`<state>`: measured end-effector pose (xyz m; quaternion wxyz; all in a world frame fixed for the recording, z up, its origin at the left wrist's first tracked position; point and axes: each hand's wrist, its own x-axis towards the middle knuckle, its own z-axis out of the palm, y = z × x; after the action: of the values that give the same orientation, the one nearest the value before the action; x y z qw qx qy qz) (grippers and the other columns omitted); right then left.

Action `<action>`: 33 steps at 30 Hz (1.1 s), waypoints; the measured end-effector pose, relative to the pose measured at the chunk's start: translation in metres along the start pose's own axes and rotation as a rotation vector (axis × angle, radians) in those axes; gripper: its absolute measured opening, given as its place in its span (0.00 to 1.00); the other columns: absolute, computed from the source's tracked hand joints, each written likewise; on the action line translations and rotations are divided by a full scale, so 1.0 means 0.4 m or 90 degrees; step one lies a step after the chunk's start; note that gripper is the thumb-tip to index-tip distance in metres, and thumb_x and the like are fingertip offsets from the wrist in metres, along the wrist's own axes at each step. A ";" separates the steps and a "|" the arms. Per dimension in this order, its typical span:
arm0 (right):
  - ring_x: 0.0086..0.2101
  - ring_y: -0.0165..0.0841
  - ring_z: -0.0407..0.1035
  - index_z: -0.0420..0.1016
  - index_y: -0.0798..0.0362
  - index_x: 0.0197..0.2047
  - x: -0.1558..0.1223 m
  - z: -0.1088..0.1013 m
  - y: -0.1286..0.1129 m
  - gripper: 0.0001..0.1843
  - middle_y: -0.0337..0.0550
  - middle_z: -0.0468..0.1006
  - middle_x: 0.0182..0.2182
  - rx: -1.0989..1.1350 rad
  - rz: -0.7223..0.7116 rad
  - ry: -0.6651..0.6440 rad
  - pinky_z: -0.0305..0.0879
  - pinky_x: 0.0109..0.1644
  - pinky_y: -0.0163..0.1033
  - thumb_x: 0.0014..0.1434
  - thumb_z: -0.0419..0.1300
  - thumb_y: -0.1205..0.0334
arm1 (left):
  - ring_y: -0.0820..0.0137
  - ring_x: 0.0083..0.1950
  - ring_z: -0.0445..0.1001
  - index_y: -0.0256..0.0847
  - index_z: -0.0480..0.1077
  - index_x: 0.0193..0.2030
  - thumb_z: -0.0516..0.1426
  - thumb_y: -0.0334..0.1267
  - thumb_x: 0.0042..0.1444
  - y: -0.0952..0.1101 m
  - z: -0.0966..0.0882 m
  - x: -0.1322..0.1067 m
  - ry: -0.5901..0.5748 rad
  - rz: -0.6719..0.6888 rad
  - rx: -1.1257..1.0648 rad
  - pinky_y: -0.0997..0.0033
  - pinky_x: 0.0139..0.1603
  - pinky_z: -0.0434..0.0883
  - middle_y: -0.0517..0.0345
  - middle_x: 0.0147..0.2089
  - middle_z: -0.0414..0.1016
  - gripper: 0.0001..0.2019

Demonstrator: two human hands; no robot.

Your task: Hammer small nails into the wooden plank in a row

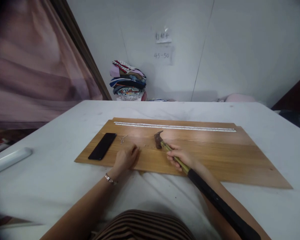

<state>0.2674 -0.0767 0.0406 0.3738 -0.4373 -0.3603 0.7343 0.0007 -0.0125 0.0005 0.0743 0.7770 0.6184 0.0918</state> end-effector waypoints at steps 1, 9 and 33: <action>0.11 0.20 0.53 0.61 0.49 0.62 0.000 0.002 0.001 0.33 0.30 0.66 0.21 -0.005 0.001 0.005 0.49 0.09 0.24 0.52 0.59 0.62 | 0.64 0.44 0.75 0.42 0.71 0.39 0.45 0.46 0.65 0.001 -0.001 0.000 0.000 0.001 -0.002 0.70 0.40 0.63 0.50 0.40 0.78 0.16; 0.11 0.21 0.54 0.57 0.48 0.65 -0.014 0.012 -0.010 0.38 0.30 0.67 0.21 -0.022 -0.034 -0.007 0.50 0.09 0.25 0.51 0.59 0.63 | 0.63 0.43 0.75 0.41 0.70 0.39 0.46 0.45 0.64 0.007 -0.013 -0.002 -0.009 0.004 -0.009 0.70 0.41 0.64 0.49 0.40 0.78 0.15; 0.10 0.19 0.52 0.67 0.50 0.50 0.008 0.010 0.024 0.22 0.27 0.65 0.19 -0.053 -0.050 -0.006 0.49 0.09 0.24 0.51 0.62 0.58 | 0.64 0.41 0.75 0.41 0.70 0.37 0.46 0.43 0.64 -0.002 0.000 0.001 0.025 0.039 -0.014 0.69 0.39 0.63 0.51 0.38 0.78 0.14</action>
<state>0.2605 -0.0792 0.0325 0.3825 -0.4346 -0.4093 0.7052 0.0002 -0.0120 0.0002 0.0679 0.7927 0.5946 0.1158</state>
